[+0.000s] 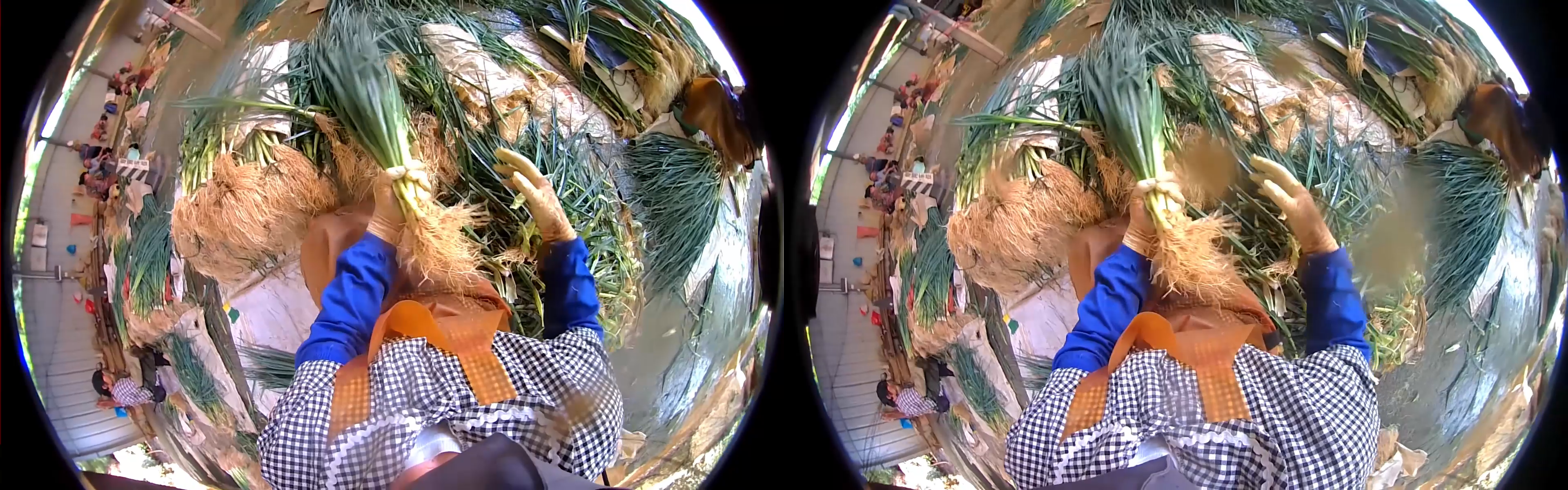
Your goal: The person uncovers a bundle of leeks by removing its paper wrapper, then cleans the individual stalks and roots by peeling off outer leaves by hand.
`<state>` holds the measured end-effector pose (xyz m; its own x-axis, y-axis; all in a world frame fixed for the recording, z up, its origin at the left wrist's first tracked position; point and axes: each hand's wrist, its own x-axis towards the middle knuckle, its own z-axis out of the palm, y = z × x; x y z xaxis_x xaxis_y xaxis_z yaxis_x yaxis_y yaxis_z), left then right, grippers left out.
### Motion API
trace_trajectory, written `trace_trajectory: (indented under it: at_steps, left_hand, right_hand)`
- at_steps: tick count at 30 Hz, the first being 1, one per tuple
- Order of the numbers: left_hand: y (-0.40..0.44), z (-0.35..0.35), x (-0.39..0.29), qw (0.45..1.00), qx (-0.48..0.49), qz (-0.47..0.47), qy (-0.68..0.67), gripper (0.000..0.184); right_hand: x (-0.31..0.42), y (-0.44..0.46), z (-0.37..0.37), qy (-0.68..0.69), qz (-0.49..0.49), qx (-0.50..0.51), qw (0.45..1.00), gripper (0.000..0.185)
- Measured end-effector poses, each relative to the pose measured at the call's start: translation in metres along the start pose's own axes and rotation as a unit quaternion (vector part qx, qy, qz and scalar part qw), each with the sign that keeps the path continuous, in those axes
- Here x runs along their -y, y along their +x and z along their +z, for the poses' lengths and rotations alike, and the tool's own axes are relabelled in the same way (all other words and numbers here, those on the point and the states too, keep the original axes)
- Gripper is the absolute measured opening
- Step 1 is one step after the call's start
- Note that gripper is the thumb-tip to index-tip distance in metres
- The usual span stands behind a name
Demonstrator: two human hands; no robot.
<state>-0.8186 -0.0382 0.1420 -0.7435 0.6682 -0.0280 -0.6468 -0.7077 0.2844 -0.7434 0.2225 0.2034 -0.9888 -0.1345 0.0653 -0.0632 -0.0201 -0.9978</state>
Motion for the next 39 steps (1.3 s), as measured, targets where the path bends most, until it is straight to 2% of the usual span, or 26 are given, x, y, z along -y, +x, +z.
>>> trace_trajectory:
  at_steps: [1,2,4,6,7,9,10,12,13,14,15,16,17,18,20,23,25,27,28,30,31,32,34,36,38,39]
  left_hand:
    - [0.004,0.013,0.003,0.996,0.036,0.026,-0.073,0.015]
    - [0.005,0.024,0.006,0.994,-0.016,0.091,-0.051,0.055]
    - [0.004,0.04,0.005,0.989,0.014,0.088,-0.117,0.055]
    - [-0.007,0.034,-0.006,0.99,0.056,0.094,-0.089,0.054]
    - [-0.016,0.036,-0.013,0.989,0.057,0.104,-0.088,0.055]
    - [-0.037,0.041,-0.026,0.989,0.051,0.119,-0.077,0.055]
    - [-0.048,0.044,-0.031,0.988,0.046,0.127,-0.072,0.055]
    - [-0.063,0.049,-0.037,0.989,0.04,0.131,-0.061,0.056]
    - [-0.071,0.05,-0.04,0.989,0.037,0.134,-0.058,0.056]
    - [-0.078,0.051,-0.042,0.989,0.032,0.135,-0.052,0.056]
    - [-0.085,0.054,-0.043,0.989,0.029,0.139,-0.049,0.056]
    - [-0.091,0.056,-0.044,0.989,0.025,0.141,-0.046,0.056]
    - [-0.099,0.057,-0.045,0.988,0.02,0.147,-0.042,0.056]
    - [-0.106,0.059,-0.045,0.988,0.015,0.149,-0.04,0.057]
    - [-0.119,0.06,-0.044,0.987,0.009,0.155,-0.035,0.057]
    - [-0.135,0.062,-0.044,0.987,0.004,0.158,-0.03,0.057]
    - [-0.143,0.061,-0.045,0.987,-0.001,0.156,-0.029,0.058]
    - [-0.151,0.055,-0.046,0.988,-0.006,0.149,-0.033,0.058]
    - [-0.152,0.053,-0.047,0.989,-0.009,0.144,-0.034,0.058]
    - [-0.155,0.052,-0.046,0.991,-0.009,0.129,-0.037,0.059]
    - [-0.156,0.051,-0.047,0.992,-0.013,0.122,-0.039,0.059]
    - [-0.157,0.052,-0.046,0.993,-0.018,0.112,-0.039,0.059]
    - [-0.164,0.055,-0.048,0.996,-0.032,0.081,-0.024,0.059]
    - [-0.182,0.063,-0.05,0.997,-0.061,0.048,0.004,0.06]
    - [-0.211,0.077,-0.054,0.99,-0.122,0.006,0.068,0.06]
    - [-0.234,0.091,-0.056,0.976,-0.174,-0.018,0.13,0.06]
  right_hand:
    - [-0.003,0.005,0.008,0.108,-0.012,0.008,0.994,0.055]
    - [-0.009,0.013,0.024,0.143,-0.043,0.059,0.987,0.061]
    - [-0.002,0.005,0.053,0.041,-0.051,0.169,0.983,0.071]
    - [0.006,-0.03,0.075,0.04,-0.026,0.257,0.965,0.049]
    - [-0.009,-0.039,0.068,0.176,-0.011,0.344,0.922,0.027]
    - [-0.029,-0.057,0.034,0.142,-0.033,0.439,0.887,0.006]
    - [-0.03,-0.065,0.015,-0.026,-0.07,0.44,0.895,0.006]
    - [-0.062,-0.074,-0.007,-0.162,-0.03,0.368,0.915,0.004]
    - [-0.085,-0.078,-0.025,-0.351,0.026,0.289,0.89,0.004]
    - [-0.105,-0.075,-0.031,-0.523,0.077,0.196,0.826,0.006]
    - [-0.117,-0.065,-0.024,-0.544,-0.003,0.126,0.83,0.006]
    - [-0.086,-0.046,-0.004,-0.39,-0.094,0.105,0.91,0.006]
    - [-0.041,-0.03,0.032,-0.263,-0.088,0.108,0.955,0.019]
    - [-0.011,-0.02,0.068,-0.108,-0.129,0.121,0.978,0.031]
    - [0.012,-0.012,0.136,0.106,-0.118,0.184,0.97,0.038]
    - [0.001,-0.012,0.197,0.029,-0.217,0.246,0.944,0.028]
    - [0.023,-0.018,0.17,-0.089,-0.066,0.516,0.849,0.022]
    - [0.021,-0.032,0.131,0.001,-0.172,0.499,0.849,0.027]
    - [0.007,-0.03,0.1,-0.035,-0.141,0.503,0.852,0.029]
    - [-0.001,-0.041,0.047,-0.011,0.142,0.395,0.908,0.029]
    - [-0.017,-0.04,0.037,-0.193,0.148,0.278,0.929,0.022]
    - [-0.1,-0.036,0.012,-0.581,-0.082,0.25,0.77,0.022]
    - [-0.1,-0.024,0.039,-0.557,-0.103,0.115,0.816,0.026]
    - [-0.056,-0.015,0.11,-0.295,-0.169,0.168,0.925,0.035]
    - [-0.016,-0.001,0.161,-0.333,-0.122,0.365,0.861,0.041]
    - [-0.03,0.014,0.171,-0.336,-0.132,0.38,0.851,0.041]
